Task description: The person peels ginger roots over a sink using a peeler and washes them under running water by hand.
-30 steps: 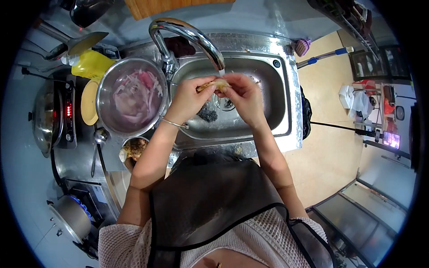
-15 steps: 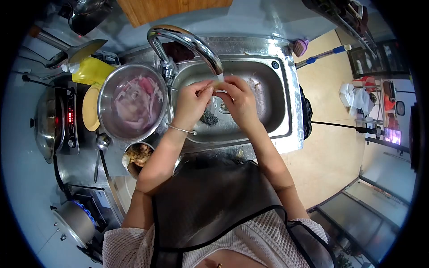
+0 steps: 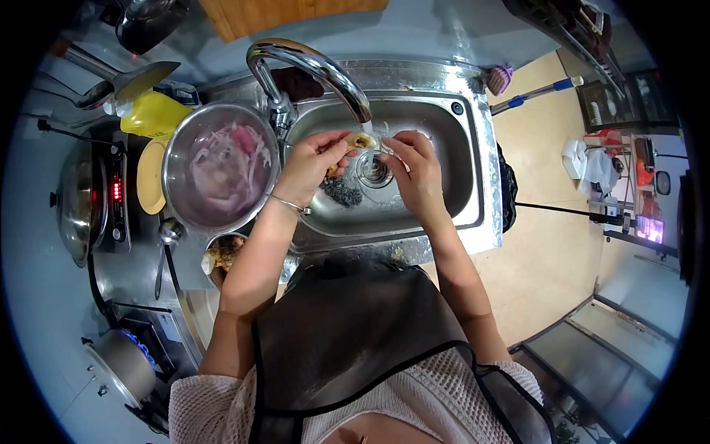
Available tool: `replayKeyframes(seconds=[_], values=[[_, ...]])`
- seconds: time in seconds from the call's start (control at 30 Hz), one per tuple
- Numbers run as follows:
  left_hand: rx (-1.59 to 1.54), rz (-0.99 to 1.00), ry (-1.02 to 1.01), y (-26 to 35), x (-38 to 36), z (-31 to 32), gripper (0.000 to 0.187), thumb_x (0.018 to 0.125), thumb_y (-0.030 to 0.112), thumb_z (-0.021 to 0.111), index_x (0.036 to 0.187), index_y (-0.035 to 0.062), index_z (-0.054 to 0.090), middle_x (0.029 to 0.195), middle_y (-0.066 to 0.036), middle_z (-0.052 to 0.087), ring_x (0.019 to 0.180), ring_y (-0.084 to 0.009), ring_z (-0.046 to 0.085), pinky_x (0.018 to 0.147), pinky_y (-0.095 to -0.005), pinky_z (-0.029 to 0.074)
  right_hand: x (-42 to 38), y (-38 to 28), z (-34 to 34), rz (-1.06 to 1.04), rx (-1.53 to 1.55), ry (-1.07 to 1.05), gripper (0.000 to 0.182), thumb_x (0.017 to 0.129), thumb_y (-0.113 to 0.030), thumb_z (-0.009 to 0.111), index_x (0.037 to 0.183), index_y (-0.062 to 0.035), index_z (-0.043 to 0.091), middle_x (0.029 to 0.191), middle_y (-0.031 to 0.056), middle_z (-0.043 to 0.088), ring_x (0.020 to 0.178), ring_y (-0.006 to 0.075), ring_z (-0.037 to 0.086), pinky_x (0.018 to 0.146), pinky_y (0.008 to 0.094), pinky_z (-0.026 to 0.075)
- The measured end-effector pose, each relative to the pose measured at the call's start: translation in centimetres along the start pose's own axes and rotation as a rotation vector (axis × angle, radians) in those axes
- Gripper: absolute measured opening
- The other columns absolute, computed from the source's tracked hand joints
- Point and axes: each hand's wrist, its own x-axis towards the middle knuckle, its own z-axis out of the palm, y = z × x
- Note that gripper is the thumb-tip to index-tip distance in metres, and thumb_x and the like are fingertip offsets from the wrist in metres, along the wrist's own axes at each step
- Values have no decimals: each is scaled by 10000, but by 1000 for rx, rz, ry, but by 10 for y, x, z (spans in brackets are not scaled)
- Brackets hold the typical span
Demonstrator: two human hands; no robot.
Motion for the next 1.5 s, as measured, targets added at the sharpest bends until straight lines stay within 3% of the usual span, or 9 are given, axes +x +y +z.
replayKeyframes(seconds=[0.13,0.2,0.33,0.5,0.83,1.13,1.2,1.43,1.5], values=[[6,75,-20,-3,-1,6,272,859,106,515,1097,-25,526,874,-53,606,677,-53,515,584,-168,419,-1,-15,3,-54,-20,136,214,646,-85,681,848,-61,616,892,100,509,791,257,521,648,334,431],[-8,66,4,-3,-1,10,263,860,103,513,1089,-25,533,875,-54,604,675,-54,516,590,-171,418,7,-15,5,-280,-162,102,251,612,-77,678,857,-84,624,879,86,504,794,255,511,664,345,421],[10,65,-8,-3,1,9,253,859,102,514,1076,-25,547,856,-52,601,662,-51,512,571,-168,406,14,-15,8,-308,-256,123,270,583,-66,669,848,-92,625,860,85,496,786,265,501,671,363,414],[195,-11,-31,2,4,5,245,857,117,519,1052,-23,568,781,-36,594,616,-39,490,522,-168,377,21,-3,4,-298,-113,-117,263,599,-52,683,853,-77,618,836,78,491,780,252,491,670,350,414],[141,-44,-102,-2,12,1,277,855,123,519,1083,-34,532,816,-46,589,609,-58,473,542,-173,375,33,-1,-1,-402,-95,-162,145,612,-65,669,717,-46,572,811,76,490,792,248,478,654,329,418],[59,46,-84,-2,6,2,271,869,112,498,1102,-27,499,961,-64,578,828,-102,563,697,-198,438,10,-4,1,129,157,34,238,729,-91,656,949,-15,607,945,109,539,782,205,562,637,289,461],[2,3,-62,2,4,8,267,866,123,506,1089,-25,517,930,-57,586,794,-95,559,685,-203,437,10,-12,4,263,560,-31,224,764,-64,616,979,-2,604,958,118,559,732,166,586,627,256,465],[63,-6,-119,-4,12,0,266,863,152,518,1060,-23,551,857,-60,598,664,-67,506,599,-194,421,14,-5,1,250,458,-121,164,781,-20,545,918,31,619,863,94,577,711,128,581,617,222,457],[-34,-156,-236,4,17,-5,271,872,155,504,1071,-24,545,877,-75,593,621,-55,479,556,-189,405,18,-6,-3,294,587,-180,157,782,-35,554,906,26,630,829,87,561,701,127,579,621,225,466]])
